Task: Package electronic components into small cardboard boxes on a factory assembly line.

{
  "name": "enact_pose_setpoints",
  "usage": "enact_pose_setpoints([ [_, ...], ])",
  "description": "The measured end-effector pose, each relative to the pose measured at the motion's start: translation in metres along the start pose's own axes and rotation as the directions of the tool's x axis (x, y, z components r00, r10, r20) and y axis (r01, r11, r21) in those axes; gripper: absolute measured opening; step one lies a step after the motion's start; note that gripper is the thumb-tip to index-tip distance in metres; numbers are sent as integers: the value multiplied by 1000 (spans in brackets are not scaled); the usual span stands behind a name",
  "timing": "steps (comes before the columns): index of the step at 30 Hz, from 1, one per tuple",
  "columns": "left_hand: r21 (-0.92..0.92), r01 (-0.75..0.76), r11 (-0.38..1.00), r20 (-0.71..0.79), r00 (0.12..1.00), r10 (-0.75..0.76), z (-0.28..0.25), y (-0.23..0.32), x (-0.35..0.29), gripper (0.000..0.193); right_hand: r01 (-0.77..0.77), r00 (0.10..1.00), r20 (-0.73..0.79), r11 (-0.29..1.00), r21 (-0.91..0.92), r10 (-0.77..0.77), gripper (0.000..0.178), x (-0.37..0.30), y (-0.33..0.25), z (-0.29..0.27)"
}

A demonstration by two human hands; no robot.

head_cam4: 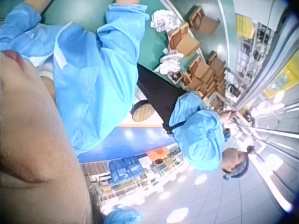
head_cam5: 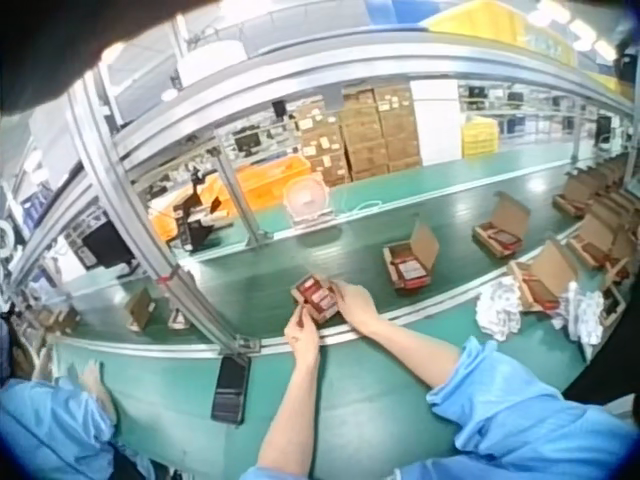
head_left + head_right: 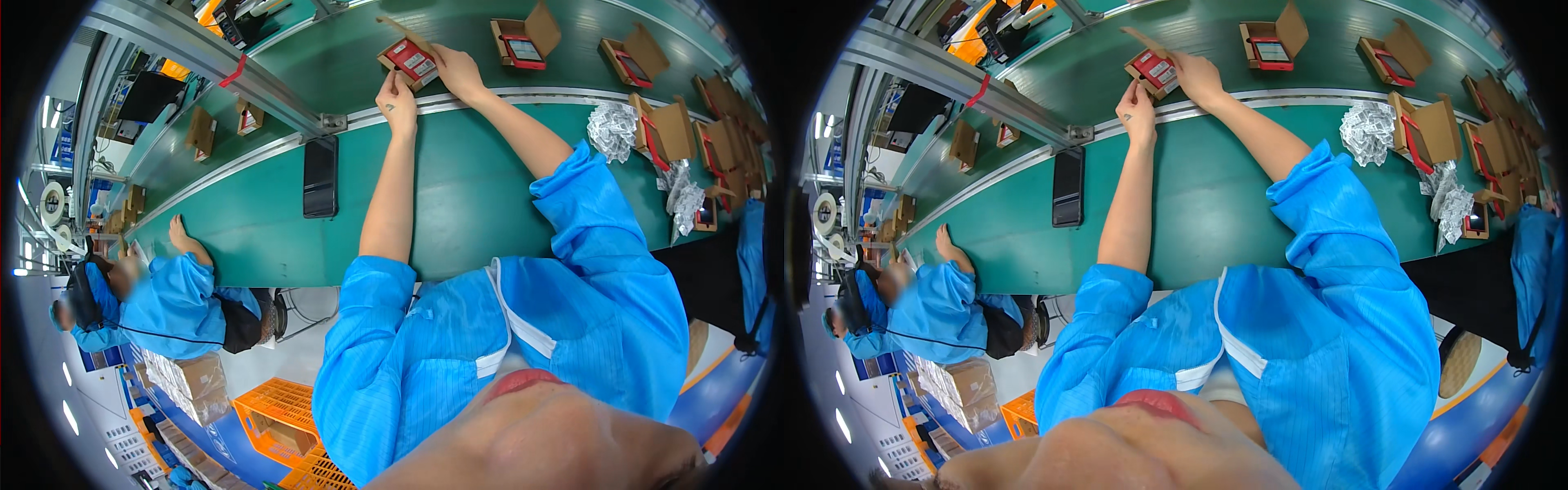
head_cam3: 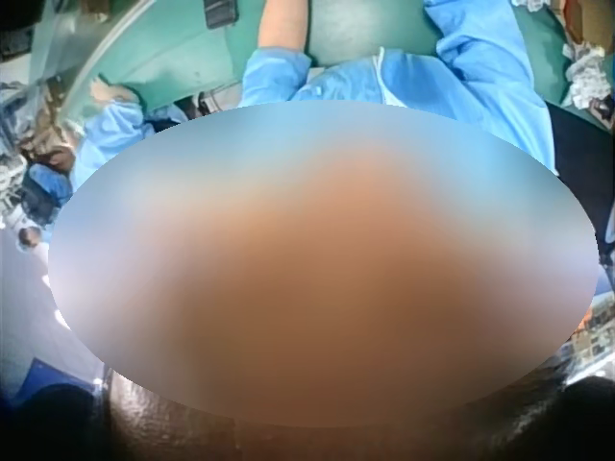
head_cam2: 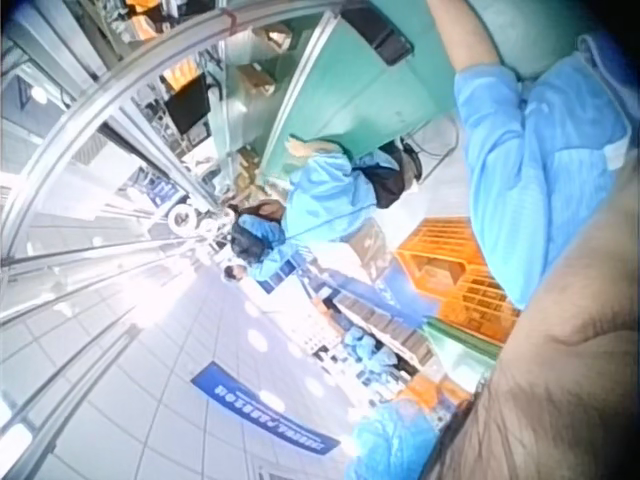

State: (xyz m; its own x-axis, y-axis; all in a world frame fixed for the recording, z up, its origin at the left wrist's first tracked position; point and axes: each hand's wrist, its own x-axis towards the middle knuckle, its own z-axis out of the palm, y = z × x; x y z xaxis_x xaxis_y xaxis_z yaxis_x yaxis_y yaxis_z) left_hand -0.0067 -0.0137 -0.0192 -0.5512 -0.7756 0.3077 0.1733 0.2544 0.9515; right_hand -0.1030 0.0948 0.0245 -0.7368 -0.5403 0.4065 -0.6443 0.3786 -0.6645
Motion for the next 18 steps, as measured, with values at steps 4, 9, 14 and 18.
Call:
enact_pose_setpoints([
  [4,-486,292,824,132,956,-261,15,17,-12,42,357,920,-83,906,-226,-383,31,-19,-16,-1],
  [9,-726,448,521,392,893,-222,-3,-1,0,41,721,571,-147,578,-382,-808,37,-31,-57,-4],
  [14,-712,563,419,510,825,-243,-9,11,-5,54,314,912,-187,915,-253,-365,30,-19,-31,-23],
  [18,-739,601,304,560,799,-216,0,18,-4,54,-117,925,-355,991,71,135,26,7,42,-49],
])
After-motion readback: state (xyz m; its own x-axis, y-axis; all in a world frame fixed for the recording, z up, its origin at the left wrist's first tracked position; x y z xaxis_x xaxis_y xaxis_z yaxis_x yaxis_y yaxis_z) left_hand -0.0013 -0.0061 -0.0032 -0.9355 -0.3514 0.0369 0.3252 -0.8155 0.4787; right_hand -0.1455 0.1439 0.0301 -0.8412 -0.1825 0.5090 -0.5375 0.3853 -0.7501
